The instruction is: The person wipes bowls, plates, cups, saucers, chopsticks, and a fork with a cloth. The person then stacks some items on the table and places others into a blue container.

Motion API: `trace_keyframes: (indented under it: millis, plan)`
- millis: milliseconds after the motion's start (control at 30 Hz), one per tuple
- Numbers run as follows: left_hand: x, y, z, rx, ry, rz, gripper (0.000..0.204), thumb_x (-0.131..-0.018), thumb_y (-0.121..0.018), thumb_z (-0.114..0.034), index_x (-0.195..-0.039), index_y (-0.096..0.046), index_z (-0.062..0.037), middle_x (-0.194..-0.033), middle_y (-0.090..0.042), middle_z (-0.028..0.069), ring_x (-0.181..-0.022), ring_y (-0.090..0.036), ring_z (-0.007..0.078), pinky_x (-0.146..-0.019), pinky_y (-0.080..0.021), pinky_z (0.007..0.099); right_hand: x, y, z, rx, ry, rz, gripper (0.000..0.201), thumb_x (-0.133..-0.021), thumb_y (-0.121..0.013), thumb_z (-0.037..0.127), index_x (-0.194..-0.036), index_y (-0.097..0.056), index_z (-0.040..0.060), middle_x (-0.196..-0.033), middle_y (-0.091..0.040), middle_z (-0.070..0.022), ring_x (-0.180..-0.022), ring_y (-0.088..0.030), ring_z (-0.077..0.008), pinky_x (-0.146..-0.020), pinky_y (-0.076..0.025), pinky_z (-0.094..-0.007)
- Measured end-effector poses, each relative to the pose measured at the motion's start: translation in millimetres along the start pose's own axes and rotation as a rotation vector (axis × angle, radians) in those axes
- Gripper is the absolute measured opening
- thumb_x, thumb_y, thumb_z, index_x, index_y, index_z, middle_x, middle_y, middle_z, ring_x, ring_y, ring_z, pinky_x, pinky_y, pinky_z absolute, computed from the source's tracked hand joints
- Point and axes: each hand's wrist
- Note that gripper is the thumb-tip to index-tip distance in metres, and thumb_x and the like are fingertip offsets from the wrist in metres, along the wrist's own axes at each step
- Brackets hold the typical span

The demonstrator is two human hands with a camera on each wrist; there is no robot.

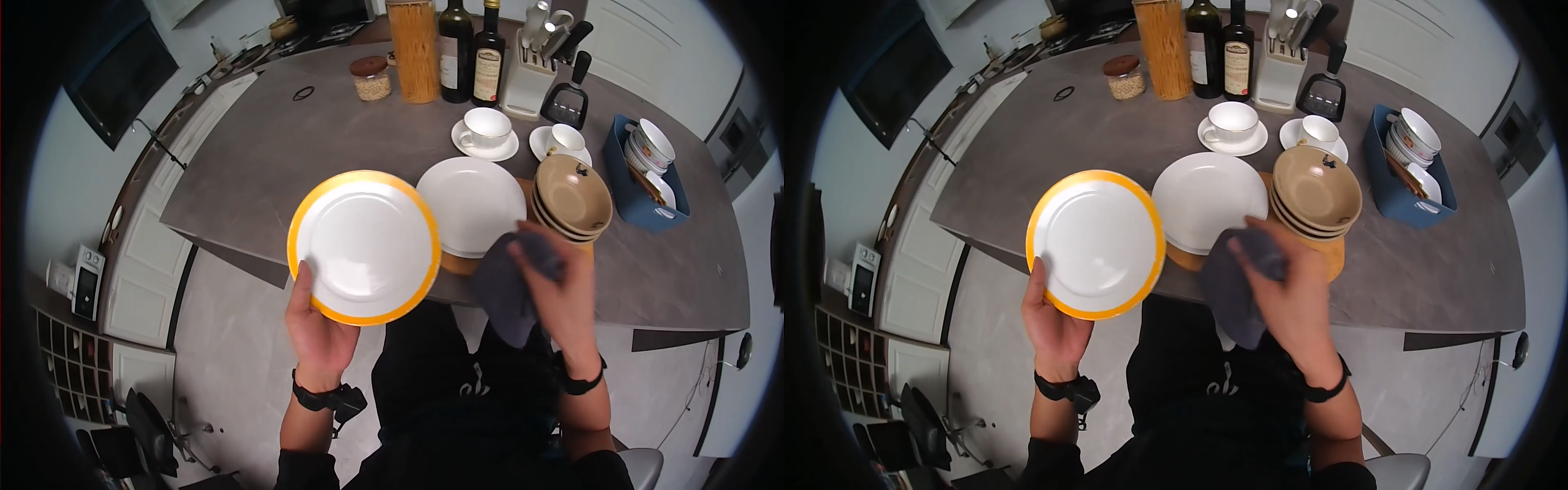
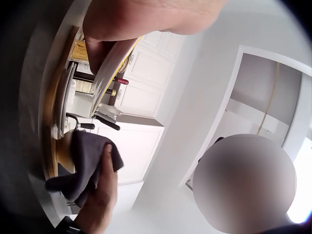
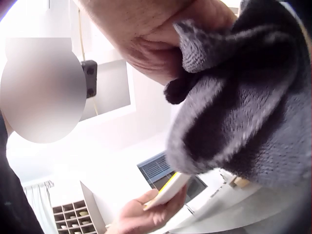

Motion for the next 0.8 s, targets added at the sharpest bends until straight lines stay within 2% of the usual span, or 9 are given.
trace_keyframes:
  millis: [67, 133, 167, 233, 300, 400, 467, 600, 800]
  plan:
    - [6.1, -5.3, 4.1, -0.001, 0.026, 0.031, 0.060, -0.108, -0.042, -0.043, -0.154, -0.035, -0.0044, -0.154, -0.047, 0.0152, -0.138, -0.050, 0.0304, -0.115, -0.042, 0.0459, 3.6, 11.2, 9.9, -0.133, -0.032, -0.110, 0.038, -0.090, -0.068, 0.002, -0.128, -0.066, -0.0003, -0.108, -0.074, -0.0201, -0.104, -0.073, -0.0244, -0.092, -0.054, -0.0339]
    - [12.2, -16.4, 13.0, -0.006, 0.068, 0.076, 0.062, -0.108, -0.042, -0.045, -0.155, -0.034, -0.0051, -0.156, -0.045, 0.0146, -0.141, -0.048, 0.0319, -0.117, -0.039, 0.0479, 6.1, 16.4, 20.4, -0.253, 0.218, -0.470, 0.031, -0.096, -0.061, 0.000, -0.126, -0.065, -0.0044, -0.115, -0.073, -0.0162, -0.111, -0.068, -0.0186, -0.097, -0.051, -0.0328]
    - [15.9, -23.8, 19.0, -0.017, 0.106, 0.105, 0.063, -0.108, -0.041, -0.047, -0.156, -0.033, -0.0060, -0.157, -0.044, 0.0142, -0.142, -0.046, 0.0315, -0.118, -0.038, 0.0481, 8.3, 18.0, 24.7, -0.193, 0.322, -0.482, 0.038, -0.091, -0.062, -0.004, -0.129, -0.063, -0.0044, -0.125, -0.069, -0.0186, -0.118, -0.066, -0.0280, -0.105, -0.048, -0.0394]
    - [23.1, -37.0, 28.4, -0.062, 0.161, 0.166, 0.066, -0.107, -0.040, -0.052, -0.157, -0.032, -0.0089, -0.159, -0.042, 0.0123, -0.145, -0.042, 0.0301, -0.118, -0.037, 0.0479, 4.0, 5.3, 19.2, -0.027, 0.632, -0.374, 0.056, -0.084, -0.067, -0.004, -0.139, -0.057, -0.0019, -0.141, -0.059, -0.0216, -0.132, -0.057, -0.0360, -0.115, -0.038, -0.0487]
    - [26.7, -47.0, 34.2, -0.036, 0.168, 0.195, 0.067, -0.107, -0.039, -0.053, -0.158, -0.032, -0.0093, -0.159, -0.042, 0.0118, -0.145, -0.043, 0.0293, -0.118, -0.037, 0.0479, 13.0, -17.1, 27.9, 0.148, 0.555, -0.012, 0.085, -0.073, -0.074, 0.001, -0.152, -0.044, 0.0053, -0.162, -0.029, -0.0238, -0.150, -0.026, -0.0463, -0.121, -0.022, -0.0576]
    - [29.3, -56.1, 34.4, -0.031, 0.142, 0.178, 0.070, -0.106, -0.035, -0.059, -0.154, -0.038, -0.0087, -0.155, -0.046, 0.0106, -0.140, -0.047, 0.0269, -0.115, -0.041, 0.0448, 40.7, -43.5, 27.2, 0.143, 0.586, 0.287, 0.100, -0.067, -0.078, 0.002, -0.157, -0.035, 0.0076, -0.162, -0.025, -0.0294, -0.151, -0.021, -0.0487, -0.122, -0.022, -0.0585]
    - [25.1, -42.3, 35.4, -0.153, 0.128, 0.091, 0.076, -0.102, -0.036, -0.068, -0.148, -0.046, -0.0082, -0.148, -0.052, 0.0098, -0.133, -0.052, 0.0257, -0.111, -0.044, 0.0409, 58.4, -44.5, 33.1, 0.061, 0.674, 0.486, 0.095, -0.076, -0.078, 0.013, -0.159, -0.032, 0.0088, -0.163, -0.022, -0.0285, -0.153, -0.019, -0.0461, -0.123, -0.019, -0.0572]
    - [42.7, -38.9, 34.4, -0.065, 0.195, 0.033, 0.090, -0.093, -0.034, -0.083, -0.141, -0.052, -0.0092, -0.139, -0.057, 0.0095, -0.127, -0.055, 0.0244, -0.109, -0.045, 0.0389, 61.0, -50.9, 46.3, -0.060, 0.717, 0.501, 0.084, -0.087, -0.071, 0.028, -0.159, -0.031, 0.0100, -0.165, -0.021, -0.0252, -0.154, -0.020, -0.0425, -0.123, -0.015, -0.0565]
    - [44.5, -38.1, 52.7, -0.115, 0.095, 0.144, 0.090, -0.095, -0.030, -0.081, -0.161, -0.024, -0.0205, -0.163, -0.033, 0.0036, -0.148, -0.036, 0.0252, -0.120, -0.033, 0.0437, 12.7, -58.4, 51.1, 0.157, 0.876, 0.222, 0.076, -0.090, -0.067, 0.042, -0.156, -0.039, 0.0177, -0.165, -0.027, -0.0177, -0.153, -0.021, -0.0410, -0.119, -0.016, -0.0641]
Point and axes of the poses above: each hand's wrist, its own x-axis away from the middle knuckle, its own y-axis out of the back of the hand, z = x × y
